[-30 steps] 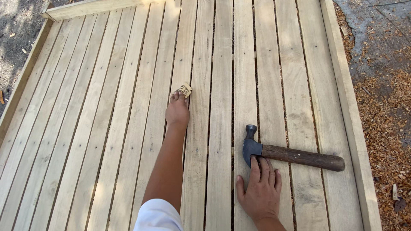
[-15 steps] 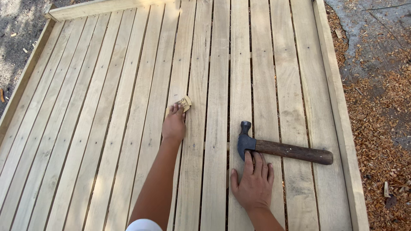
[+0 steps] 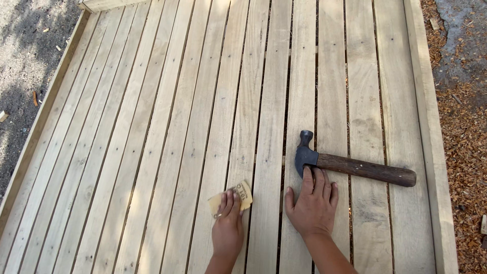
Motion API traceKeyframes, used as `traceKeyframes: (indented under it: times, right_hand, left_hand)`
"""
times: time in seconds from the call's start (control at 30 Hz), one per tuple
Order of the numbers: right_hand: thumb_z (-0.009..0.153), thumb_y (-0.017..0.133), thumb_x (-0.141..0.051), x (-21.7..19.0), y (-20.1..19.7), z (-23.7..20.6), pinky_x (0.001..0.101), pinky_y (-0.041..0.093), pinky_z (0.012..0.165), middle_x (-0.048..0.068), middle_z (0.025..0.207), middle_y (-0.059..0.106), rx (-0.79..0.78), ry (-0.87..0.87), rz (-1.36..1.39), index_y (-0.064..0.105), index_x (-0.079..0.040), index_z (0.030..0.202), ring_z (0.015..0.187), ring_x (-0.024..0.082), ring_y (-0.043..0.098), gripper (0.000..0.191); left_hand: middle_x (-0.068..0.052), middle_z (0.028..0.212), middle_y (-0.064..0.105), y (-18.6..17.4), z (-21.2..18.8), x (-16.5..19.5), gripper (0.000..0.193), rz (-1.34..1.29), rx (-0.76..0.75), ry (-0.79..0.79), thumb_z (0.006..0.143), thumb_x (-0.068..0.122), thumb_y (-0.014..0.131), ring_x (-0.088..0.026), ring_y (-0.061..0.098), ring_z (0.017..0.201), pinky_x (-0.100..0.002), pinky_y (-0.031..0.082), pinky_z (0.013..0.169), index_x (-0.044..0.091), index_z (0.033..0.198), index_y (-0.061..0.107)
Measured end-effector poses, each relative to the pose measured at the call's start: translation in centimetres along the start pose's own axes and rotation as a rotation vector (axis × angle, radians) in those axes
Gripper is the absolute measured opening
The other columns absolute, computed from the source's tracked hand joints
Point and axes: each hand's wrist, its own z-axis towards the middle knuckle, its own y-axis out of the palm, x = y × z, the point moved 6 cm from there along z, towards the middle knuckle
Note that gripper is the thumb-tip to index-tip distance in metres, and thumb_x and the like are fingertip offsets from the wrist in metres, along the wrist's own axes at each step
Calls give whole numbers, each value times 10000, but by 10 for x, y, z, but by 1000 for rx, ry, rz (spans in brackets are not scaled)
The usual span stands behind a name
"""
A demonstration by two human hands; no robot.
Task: The person sands the surface of a large slatted wooden panel by hand, rubbing sandpaper back and forth along the planks and moving to new sections. They briefly handle a hammer lying on the panel and reposition sandpaper sheets while continuing to sand.
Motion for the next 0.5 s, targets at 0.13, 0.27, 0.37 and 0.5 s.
traceKeyframes:
  times: [0.13, 0.27, 0.37, 0.5]
  right_hand:
    - [850, 596, -439, 1, -1, -1, 556, 223, 1202, 140, 1467, 456, 13, 14, 4, 403, -85, 1466, 1435, 301, 375, 736]
    - [846, 595, -449, 3, -4, 0, 547, 223, 1204, 134, 1459, 460, 13, 11, -10, 411, -91, 1457, 1424, 295, 382, 731]
    - [843, 597, -458, 4, -4, 3, 541, 211, 1201, 144, 1464, 443, -11, 25, -20, 398, -94, 1460, 1416, 299, 371, 743]
    - [857, 586, -453, 3, -5, 4, 548, 205, 1196, 143, 1466, 431, -18, 21, 15, 388, -95, 1473, 1438, 290, 350, 739]
  left_hand:
    - [-163, 1545, 491, 14, 198, 53, 445, 42, 28, 130, 1003, 154, 550, -338, 443, 1440, -470, 390, 1155, 34, 1432, 555]
    - [-90, 1613, 398, 17, 349, 80, 448, 96, -26, 37, 1051, 235, 478, -304, 353, 1488, -473, 373, 1164, 100, 1478, 500]
    - [-76, 1615, 373, 12, 368, 91, 472, 124, -65, 5, 1037, 235, 473, -293, 346, 1477, -440, 414, 1121, 109, 1493, 468]
    - [-69, 1596, 431, 4, 259, 76, 447, 50, -82, 58, 1027, 200, 489, -274, 381, 1482, -408, 437, 1113, 102, 1463, 513]
